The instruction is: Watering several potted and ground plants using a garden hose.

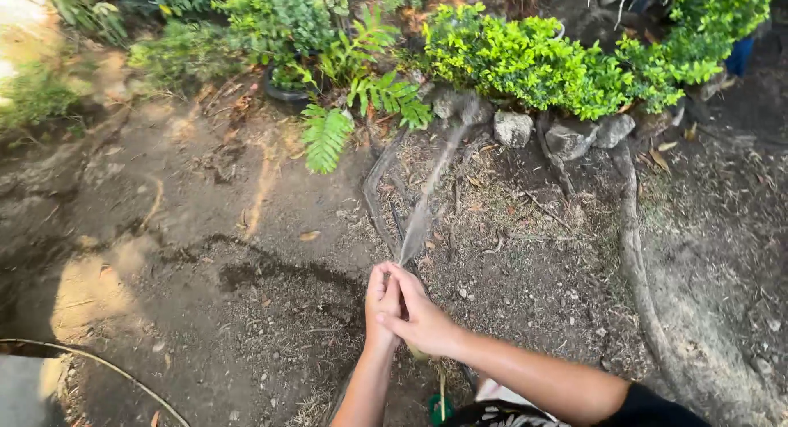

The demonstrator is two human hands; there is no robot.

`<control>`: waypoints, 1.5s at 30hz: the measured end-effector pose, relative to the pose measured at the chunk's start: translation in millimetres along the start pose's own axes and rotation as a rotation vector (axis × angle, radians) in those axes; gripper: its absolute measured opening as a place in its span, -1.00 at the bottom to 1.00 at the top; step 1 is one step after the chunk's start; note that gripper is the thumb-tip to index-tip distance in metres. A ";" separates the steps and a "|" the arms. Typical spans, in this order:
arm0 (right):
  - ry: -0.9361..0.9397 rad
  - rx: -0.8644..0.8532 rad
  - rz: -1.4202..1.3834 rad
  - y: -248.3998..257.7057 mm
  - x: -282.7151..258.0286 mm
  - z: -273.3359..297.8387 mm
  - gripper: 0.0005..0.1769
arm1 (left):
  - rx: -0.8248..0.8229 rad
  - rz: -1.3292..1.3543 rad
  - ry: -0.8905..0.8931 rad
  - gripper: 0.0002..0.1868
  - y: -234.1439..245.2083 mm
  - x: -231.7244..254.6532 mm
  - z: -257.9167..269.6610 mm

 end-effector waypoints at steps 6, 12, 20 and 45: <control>-0.034 -0.058 -0.058 8.3 25.2 -59.1 0.01 | 0.115 0.092 0.009 -0.82 17.5 -28.1 -62.0; -0.029 -0.197 -0.079 3.5 84.1 -144.9 0.04 | 0.330 0.171 0.006 -0.81 46.1 -48.6 -130.8; 0.012 -0.354 -0.196 36.9 108.0 -269.2 -0.09 | 0.410 0.145 0.015 -0.83 46.5 -35.6 -248.4; 0.005 -0.412 -0.254 -5.6 145.4 -490.0 -0.17 | 0.427 0.096 -0.028 -0.80 143.1 8.8 -447.0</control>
Point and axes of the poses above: each hand's wrist, its own z-axis away from the middle knuckle, its own y-axis out of the back of the hand, x = y × z, the point moved 10 cm from there along -z, towards the middle knuckle, and after that the axes turned 6 degrees about -z, right-handed, at the moved point
